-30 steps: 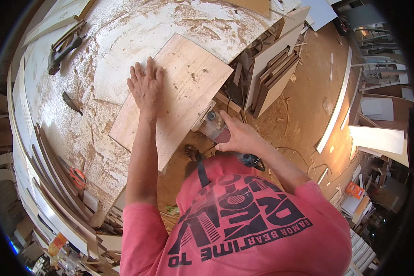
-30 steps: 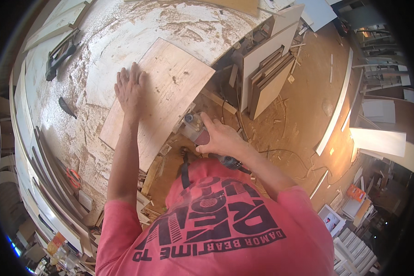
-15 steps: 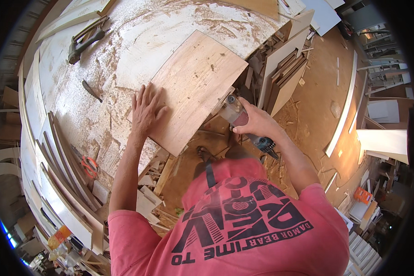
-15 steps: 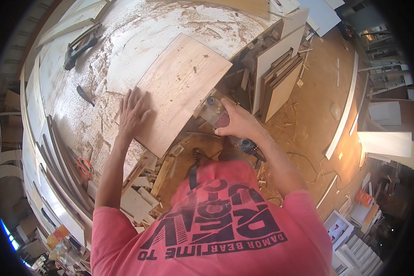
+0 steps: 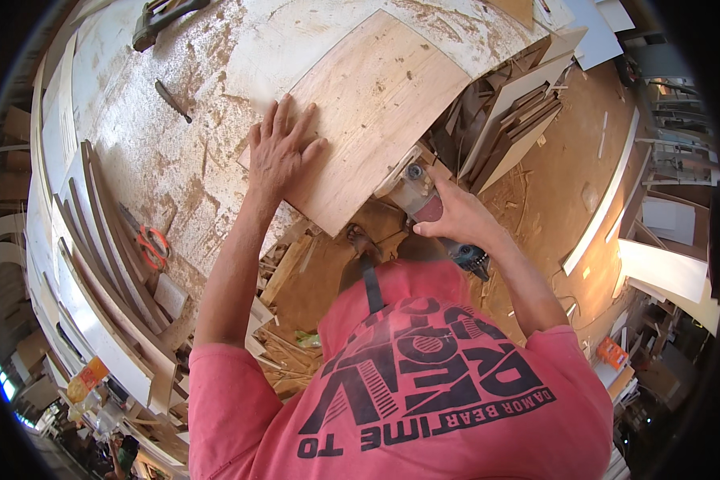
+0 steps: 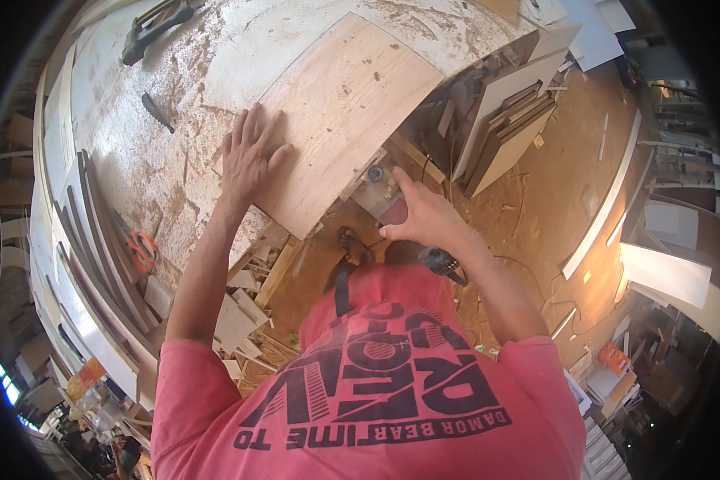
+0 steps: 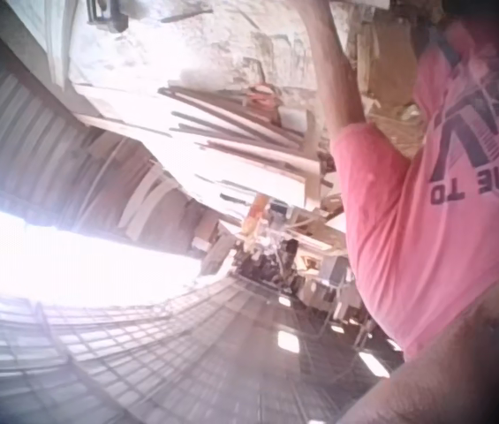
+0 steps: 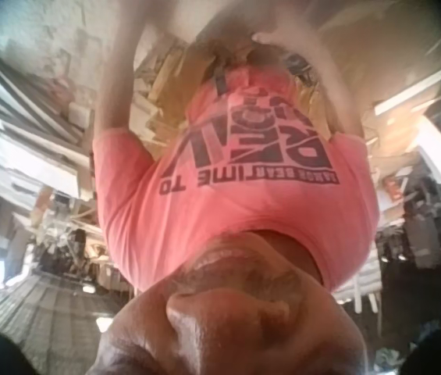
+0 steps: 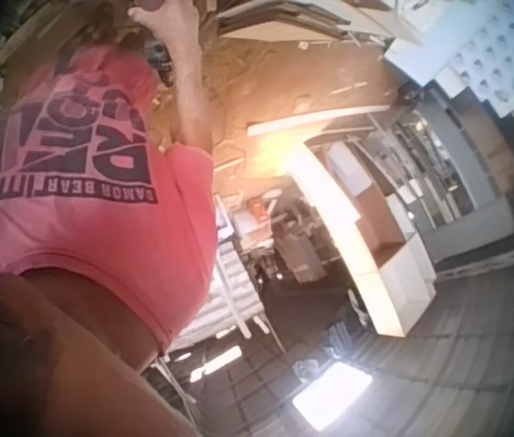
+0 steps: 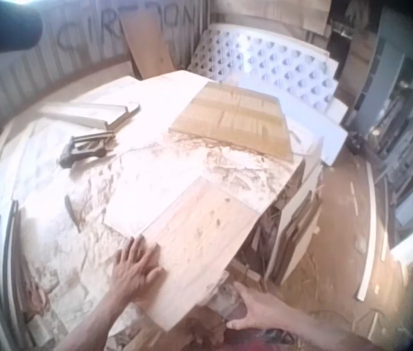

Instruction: The person uses a handheld router to trim the edges of several wooden boards on a workbench.

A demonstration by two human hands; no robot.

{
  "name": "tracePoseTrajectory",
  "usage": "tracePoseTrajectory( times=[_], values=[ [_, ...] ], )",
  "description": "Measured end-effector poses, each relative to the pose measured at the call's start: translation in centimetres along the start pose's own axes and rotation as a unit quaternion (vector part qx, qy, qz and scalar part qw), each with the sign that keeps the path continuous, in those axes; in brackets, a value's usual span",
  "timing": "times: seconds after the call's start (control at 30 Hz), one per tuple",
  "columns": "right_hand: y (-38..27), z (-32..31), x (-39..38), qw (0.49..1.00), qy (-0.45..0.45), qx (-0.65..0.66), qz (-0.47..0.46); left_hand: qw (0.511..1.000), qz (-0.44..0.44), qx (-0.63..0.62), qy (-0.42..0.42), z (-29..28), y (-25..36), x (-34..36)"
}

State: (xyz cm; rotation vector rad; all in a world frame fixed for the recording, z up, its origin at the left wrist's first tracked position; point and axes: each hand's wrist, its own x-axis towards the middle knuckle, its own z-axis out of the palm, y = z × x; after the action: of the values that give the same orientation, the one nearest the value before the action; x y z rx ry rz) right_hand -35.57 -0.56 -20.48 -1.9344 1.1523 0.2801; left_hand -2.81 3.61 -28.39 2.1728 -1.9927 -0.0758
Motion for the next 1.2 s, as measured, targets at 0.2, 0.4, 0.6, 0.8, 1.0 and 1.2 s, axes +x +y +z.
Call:
tracePoseTrajectory(
  times=[0.2, 0.4, 0.6, 0.8, 1.0, 1.2],
  values=[
    [-1.5, 4.7, -1.4, 1.0, -0.008, 0.008, -0.019, 1.0, -0.004, -0.011, 0.001, 0.2, 0.0, 0.2],
    [-3.0, 7.4, -2.4, 1.0, -0.017, -0.009, -0.024, 1.0, 0.001, 0.019, 0.021, 0.7, -0.2, 0.1],
    [-4.5, 8.3, -3.2, 0.999, -0.041, 0.0, -0.012, 1.0, 0.0, 0.015, 0.022, 0.9, -0.3, 0.0],
    [-5.4, 10.0, -4.3, 1.0, -0.005, 0.001, -0.023, 1.0, -0.009, 0.026, 0.003, 0.7, -0.1, 0.2],
    [-5.7, 11.7, -4.6, 0.999, 0.028, 0.004, -0.032, 0.999, -0.018, 0.027, -0.006, 0.6, -0.1, 0.3],
    [-6.2, 11.3, -4.9, 0.999, 0.006, 0.012, -0.035, 0.999, -0.024, 0.035, -0.018, 0.3, 0.1, 0.3]
  ],
)
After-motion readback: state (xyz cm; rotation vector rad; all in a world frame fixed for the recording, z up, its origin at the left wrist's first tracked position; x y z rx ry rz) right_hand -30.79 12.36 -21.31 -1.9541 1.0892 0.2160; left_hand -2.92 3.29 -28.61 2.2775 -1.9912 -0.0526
